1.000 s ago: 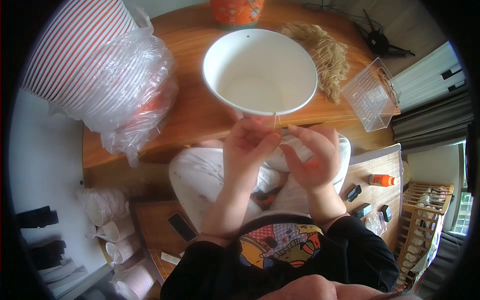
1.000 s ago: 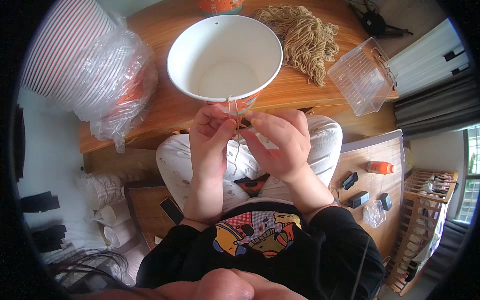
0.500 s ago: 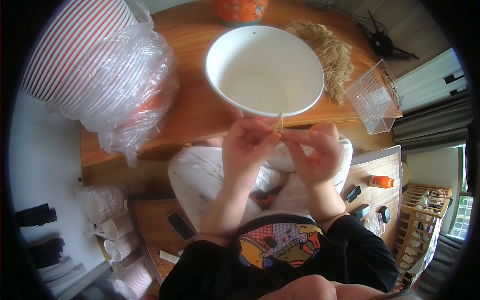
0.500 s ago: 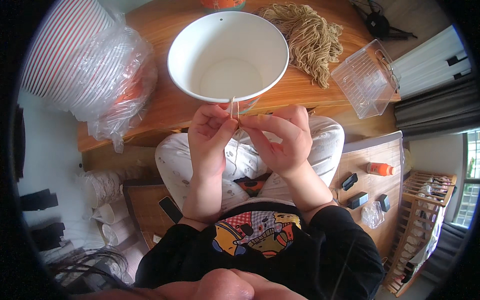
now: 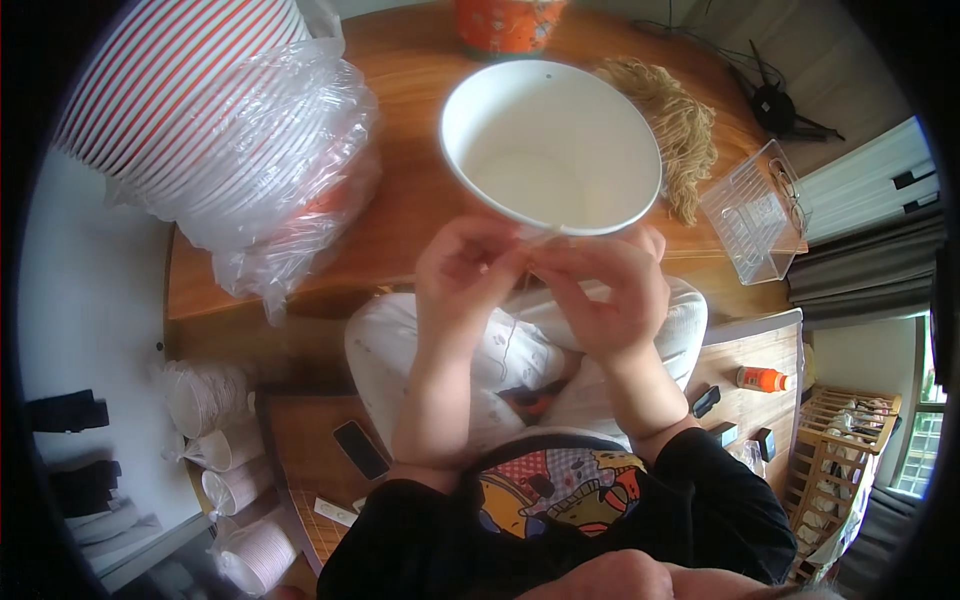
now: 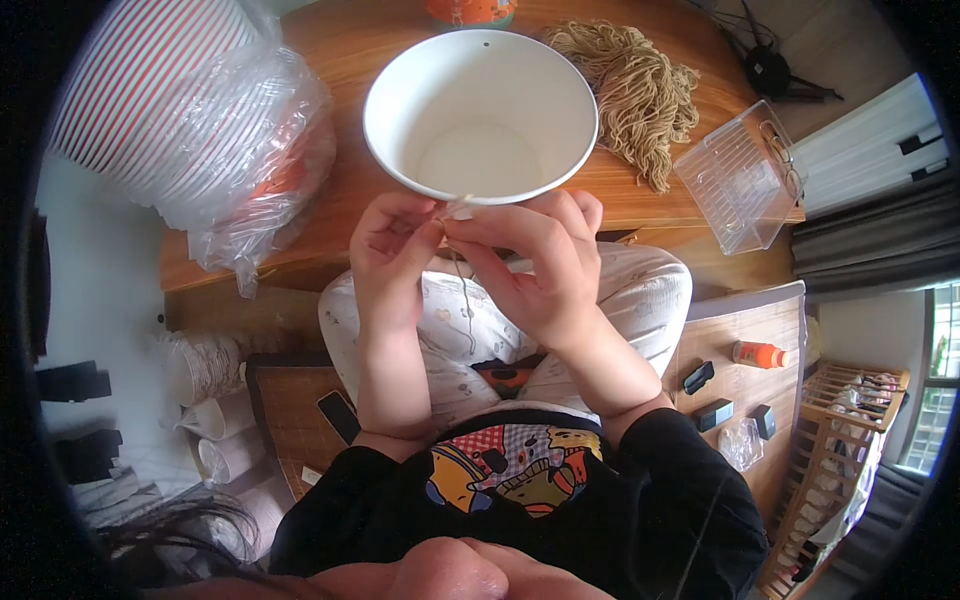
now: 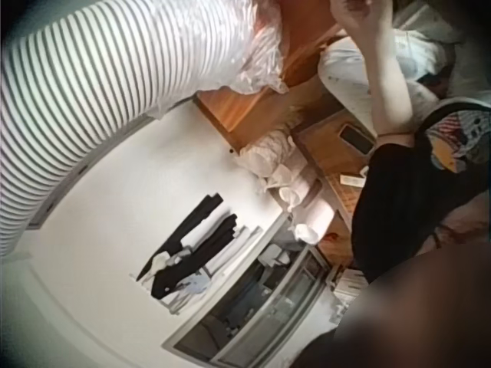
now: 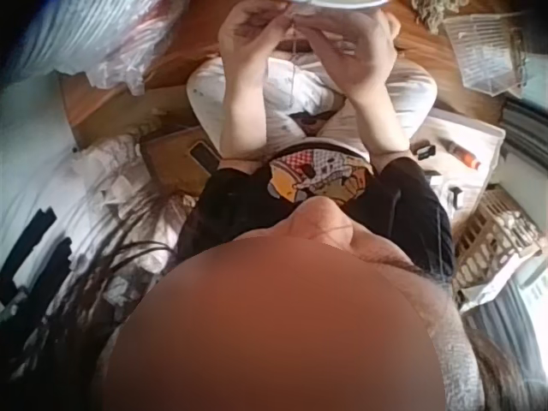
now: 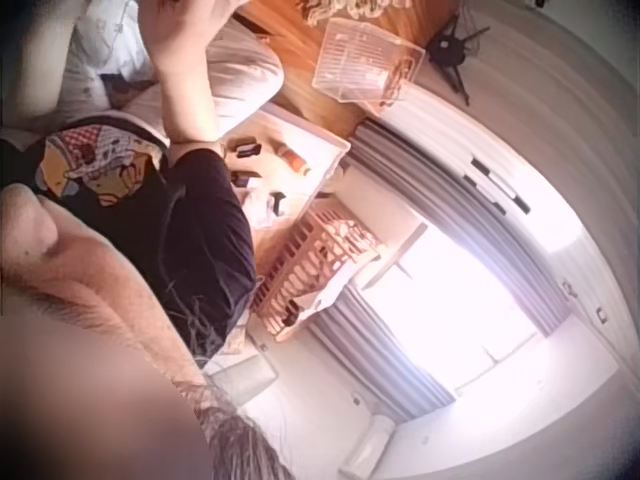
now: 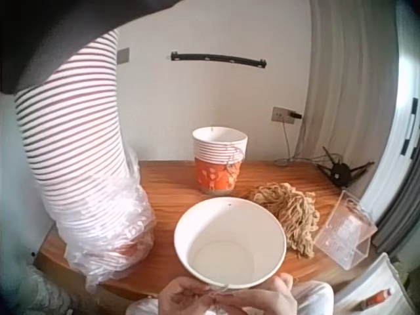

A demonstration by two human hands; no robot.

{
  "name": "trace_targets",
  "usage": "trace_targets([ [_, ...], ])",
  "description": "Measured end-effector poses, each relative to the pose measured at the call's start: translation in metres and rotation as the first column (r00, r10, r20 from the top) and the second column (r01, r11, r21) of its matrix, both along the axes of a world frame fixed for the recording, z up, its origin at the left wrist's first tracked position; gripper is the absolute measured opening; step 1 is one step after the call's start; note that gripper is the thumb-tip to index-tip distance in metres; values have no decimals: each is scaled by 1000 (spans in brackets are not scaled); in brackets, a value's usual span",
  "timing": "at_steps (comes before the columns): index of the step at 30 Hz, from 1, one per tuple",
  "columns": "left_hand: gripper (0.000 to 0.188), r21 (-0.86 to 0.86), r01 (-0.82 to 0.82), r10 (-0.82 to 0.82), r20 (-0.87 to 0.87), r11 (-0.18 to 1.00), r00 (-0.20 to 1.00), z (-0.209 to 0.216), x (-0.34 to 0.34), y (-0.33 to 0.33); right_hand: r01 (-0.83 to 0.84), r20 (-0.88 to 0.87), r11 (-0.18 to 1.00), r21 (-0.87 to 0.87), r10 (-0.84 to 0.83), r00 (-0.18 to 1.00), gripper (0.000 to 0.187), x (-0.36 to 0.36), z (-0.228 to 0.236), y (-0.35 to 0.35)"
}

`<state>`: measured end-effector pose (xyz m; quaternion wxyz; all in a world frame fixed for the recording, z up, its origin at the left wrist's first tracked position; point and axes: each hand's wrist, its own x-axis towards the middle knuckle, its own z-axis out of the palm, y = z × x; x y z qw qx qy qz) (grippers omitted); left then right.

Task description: Attaching string handles to paper bucket containers in a workshop environment.

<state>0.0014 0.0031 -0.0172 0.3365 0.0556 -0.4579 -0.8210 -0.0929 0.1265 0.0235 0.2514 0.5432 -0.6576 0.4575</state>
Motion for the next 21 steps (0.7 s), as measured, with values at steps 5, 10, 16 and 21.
trace_targets([
  [5,21,13,-48,48,8,999,999,6,2,-19,25,64,999,-41,-22,998,38,8,-5,-23],
  [10,22,47,43,-44,15,998,999,1,10,-25,16,45,999,-42,-14,999,39,11,-5,-22],
  [16,23,37,113,-111,-44,993,993,1,7,-14,-7,-2,999,-34,7,1000,41,7,-7,-10],
  [21,21,-6,149,-149,-39,989,988,-6,5,-13,-17,-22,999,-31,16,1000,42,2,-12,-6],
])
